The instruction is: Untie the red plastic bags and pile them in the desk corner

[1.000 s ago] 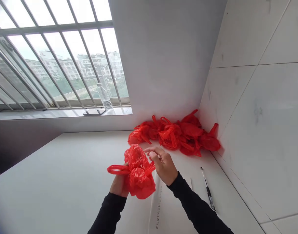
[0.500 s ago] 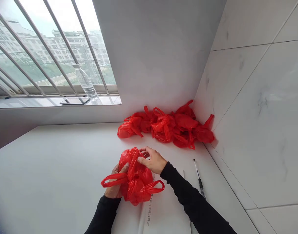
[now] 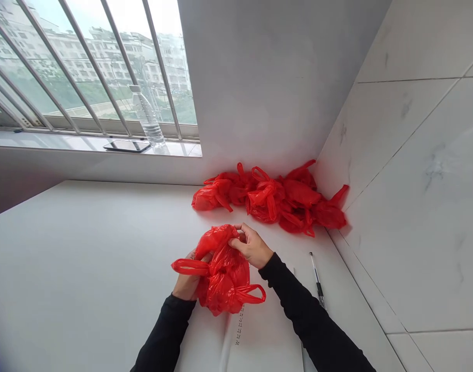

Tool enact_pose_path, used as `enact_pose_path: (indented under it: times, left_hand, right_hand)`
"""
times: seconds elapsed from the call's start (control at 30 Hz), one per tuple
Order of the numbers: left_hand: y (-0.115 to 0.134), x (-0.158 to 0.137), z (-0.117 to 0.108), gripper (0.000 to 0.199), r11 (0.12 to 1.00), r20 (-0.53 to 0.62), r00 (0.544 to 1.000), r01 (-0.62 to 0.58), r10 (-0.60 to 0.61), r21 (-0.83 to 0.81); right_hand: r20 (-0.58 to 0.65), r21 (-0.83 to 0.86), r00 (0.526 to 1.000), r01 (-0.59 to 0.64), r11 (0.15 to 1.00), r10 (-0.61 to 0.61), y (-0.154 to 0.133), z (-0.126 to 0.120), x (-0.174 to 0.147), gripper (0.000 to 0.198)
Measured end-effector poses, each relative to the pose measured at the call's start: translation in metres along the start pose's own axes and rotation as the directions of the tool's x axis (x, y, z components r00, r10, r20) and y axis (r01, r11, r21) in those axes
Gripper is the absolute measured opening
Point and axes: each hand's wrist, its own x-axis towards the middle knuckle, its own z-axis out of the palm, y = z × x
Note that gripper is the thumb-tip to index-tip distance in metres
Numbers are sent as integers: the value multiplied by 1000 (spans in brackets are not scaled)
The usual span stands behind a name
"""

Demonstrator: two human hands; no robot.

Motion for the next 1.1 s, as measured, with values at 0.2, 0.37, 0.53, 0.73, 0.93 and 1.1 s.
enact_pose_path:
  times: [0.2, 0.37, 0.53, 0.73, 0.93, 1.1]
  left_hand:
    - [-3, 0, 0, 27, 996, -25, 997, 77, -78, -39]
    - [-3, -2, 1, 24, 994, -18, 995, 98, -99, -48]
    - [0, -3, 2, 19, 997, -20, 997, 67, -68, -41]
    - [8, -3, 5, 28, 996, -33, 999, 39, -42, -77]
    - [8, -4, 5, 30, 996, -20, 998, 65, -66, -69]
    - [7, -4, 4, 30, 995, 2, 997, 82, -82, -62]
  right_hand:
    - [-52, 91, 998, 28, 995, -24, 4, -3, 3, 38]
    - [-47, 119, 999, 25, 993, -20, 8, 3, 3, 31]
    - [37, 30, 998, 42, 999, -43, 3, 1, 1, 39]
    - [165, -74, 984, -61, 995, 73, 7, -3, -2, 48]
    - [175, -131, 984, 34, 991, -10, 0, 2, -6, 40]
    - [205, -151, 979, 37, 988, -5, -4, 4, -7, 35]
